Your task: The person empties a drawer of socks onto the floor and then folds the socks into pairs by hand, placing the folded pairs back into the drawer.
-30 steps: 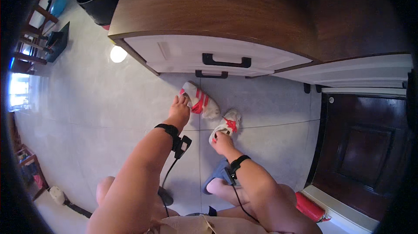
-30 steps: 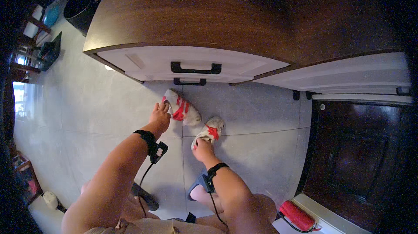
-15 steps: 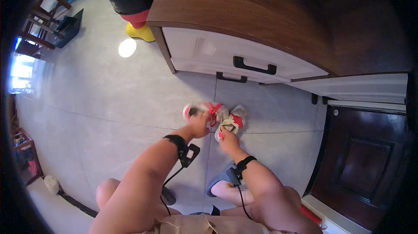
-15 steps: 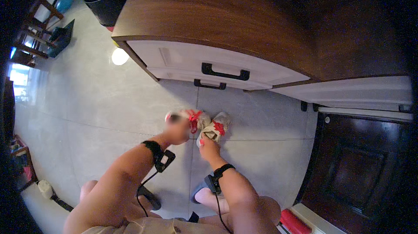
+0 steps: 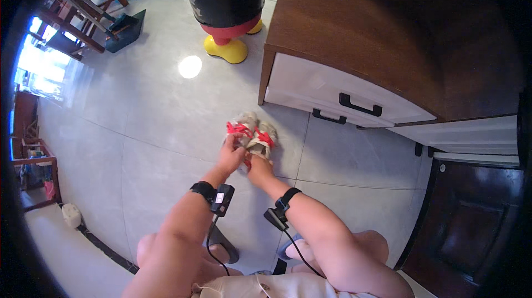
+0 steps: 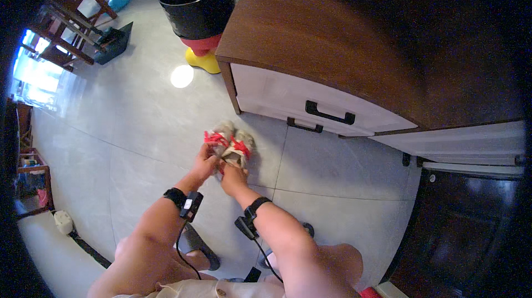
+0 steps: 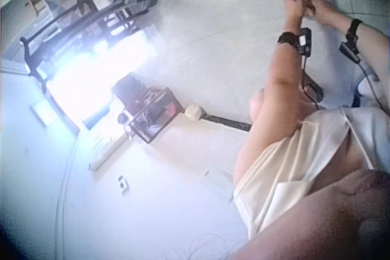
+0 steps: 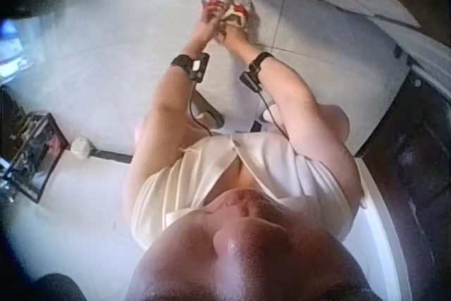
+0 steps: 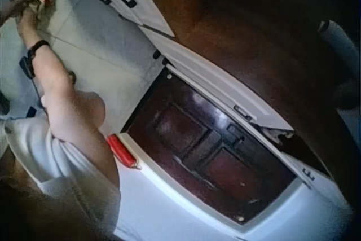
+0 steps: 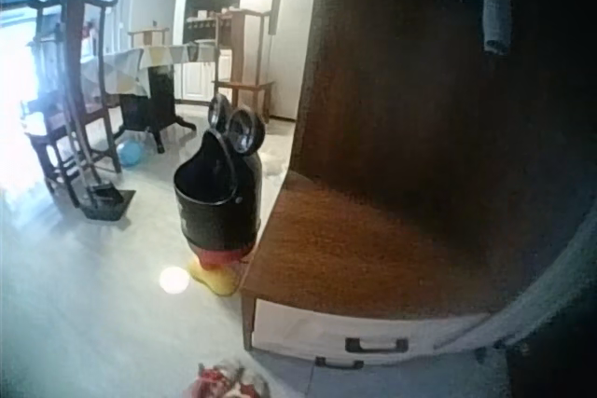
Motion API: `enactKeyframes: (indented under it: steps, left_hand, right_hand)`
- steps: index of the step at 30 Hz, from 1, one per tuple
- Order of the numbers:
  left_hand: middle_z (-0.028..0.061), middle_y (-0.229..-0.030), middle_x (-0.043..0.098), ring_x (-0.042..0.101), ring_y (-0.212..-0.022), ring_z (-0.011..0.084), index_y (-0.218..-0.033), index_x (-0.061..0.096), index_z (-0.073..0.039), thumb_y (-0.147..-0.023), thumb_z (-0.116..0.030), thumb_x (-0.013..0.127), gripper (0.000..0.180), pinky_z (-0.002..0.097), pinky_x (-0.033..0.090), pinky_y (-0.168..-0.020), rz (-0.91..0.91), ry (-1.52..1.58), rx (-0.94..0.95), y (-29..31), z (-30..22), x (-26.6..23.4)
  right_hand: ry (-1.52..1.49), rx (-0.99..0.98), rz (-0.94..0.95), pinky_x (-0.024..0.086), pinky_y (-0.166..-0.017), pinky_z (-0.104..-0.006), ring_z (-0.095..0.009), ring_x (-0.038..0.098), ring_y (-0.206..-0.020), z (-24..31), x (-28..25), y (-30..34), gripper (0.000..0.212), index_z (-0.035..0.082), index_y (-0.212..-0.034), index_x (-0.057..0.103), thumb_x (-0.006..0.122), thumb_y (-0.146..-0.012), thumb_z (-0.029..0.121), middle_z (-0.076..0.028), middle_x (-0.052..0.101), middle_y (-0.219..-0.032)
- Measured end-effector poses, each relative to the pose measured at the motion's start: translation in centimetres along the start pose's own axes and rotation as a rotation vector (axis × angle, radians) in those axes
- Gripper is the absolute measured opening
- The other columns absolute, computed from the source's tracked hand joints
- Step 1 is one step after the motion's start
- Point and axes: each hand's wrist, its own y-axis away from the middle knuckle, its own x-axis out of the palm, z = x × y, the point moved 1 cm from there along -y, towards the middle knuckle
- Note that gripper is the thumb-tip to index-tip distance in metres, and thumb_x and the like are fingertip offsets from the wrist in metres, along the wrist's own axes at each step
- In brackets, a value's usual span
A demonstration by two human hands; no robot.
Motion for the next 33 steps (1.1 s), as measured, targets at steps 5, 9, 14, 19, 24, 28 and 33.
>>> enactKeyframes:
  steps: [5, 9, 14, 19, 24, 28, 33]
  left_hand:
    - [0.0141, -0.098, 0.061, 0.06, -0.088, 0.0227, -0.108, 0.059, -0.003, -0.071, -0.006, 0.052, 0.038, 0.0343, 0.048, -0.081, -0.215, -0.075, 0.236, -3.6, -6.3, -6.1]
    - [0.0207, -0.13, 0.047, 0.049, -0.114, 0.0344, -0.133, 0.039, -0.002, -0.076, -0.011, 0.058, 0.06, 0.039, 0.04, -0.096, -0.411, -0.631, 0.545, -3.9, -12.7, -9.1]
    - [0.0182, -0.126, 0.051, 0.051, -0.112, 0.032, -0.128, 0.045, -0.002, -0.078, -0.016, 0.063, 0.055, 0.0385, 0.04, -0.096, -0.15, -0.337, 0.322, -1.4, -15.6, -6.8]
    - [0.0112, -0.121, 0.055, 0.051, -0.113, 0.0251, -0.124, 0.049, -0.008, -0.081, -0.015, 0.064, 0.047, 0.0375, 0.041, -0.095, 0.199, -0.313, 0.286, 1.8, -19.8, -1.5]
    - [0.0108, -0.122, 0.054, 0.051, -0.112, 0.026, -0.124, 0.049, -0.008, -0.08, -0.014, 0.064, 0.046, 0.0383, 0.043, -0.093, 0.252, -0.29, 0.382, 3.9, -23.7, 1.5]
    - [0.013, -0.122, 0.05, 0.05, -0.112, 0.028, -0.122, 0.048, -0.008, -0.078, -0.009, 0.063, 0.047, 0.0393, 0.043, -0.092, 0.117, -0.281, 0.659, 6.0, -26.8, 2.7]
    - [0.0146, -0.124, 0.047, 0.048, -0.107, 0.0332, -0.12, 0.049, -0.008, -0.07, -0.002, 0.064, 0.053, 0.0398, 0.042, -0.088, -0.009, -0.347, 0.873, 8.9, -30.4, 1.8]
  right_hand:
    - [-0.074, -0.423, -0.253, 0.032, -0.095, -0.0458, -0.029, 0.047, -0.114, 6.5, -2.8, -4.5, 0.043, 0.011, -0.12, 0.054, 0.054, -0.077, 0.005, -0.011, 0.057, -0.114]
    - [0.039, -0.651, -0.553, 0.031, -0.098, -0.0451, -0.027, 0.042, -0.12, 10.5, -6.5, -5.8, 0.037, 0.007, -0.114, 0.057, 0.051, -0.078, 0.005, -0.008, 0.053, -0.122]
    - [0.095, -0.555, -0.67, 0.039, -0.084, -0.0452, -0.03, 0.05, -0.1, 7.0, -13.4, -0.1, 0.033, 0.01, -0.102, 0.06, 0.057, -0.07, 0.005, -0.007, 0.057, -0.099]
    - [0.396, -0.218, -0.98, 0.038, -0.082, -0.0436, -0.032, 0.048, -0.099, 0.1, -25.4, 7.1, 0.037, 0.009, -0.105, 0.055, 0.059, -0.068, 0.008, -0.011, 0.054, -0.1]
    - [0.626, 0.138, -0.622, 0.031, -0.099, -0.0443, -0.029, 0.031, -0.129, -0.7, -26.5, 8.2, 0.055, 0.004, -0.129, 0.044, 0.055, -0.076, 0.012, -0.012, 0.043, -0.134]
    - [0.653, 0.086, -0.682, 0.032, -0.101, -0.0446, -0.029, 0.032, -0.128, -1.2, -26.4, 8.5, 0.061, 0.005, -0.129, 0.042, 0.066, -0.075, 0.021, -0.012, 0.044, -0.131]
    - [0.613, 0.097, -0.57, 0.035, -0.097, -0.0453, -0.03, 0.035, -0.124, -0.7, -25.2, 11.0, 0.056, 0.004, -0.125, 0.047, 0.066, -0.075, 0.023, -0.012, 0.046, -0.127]
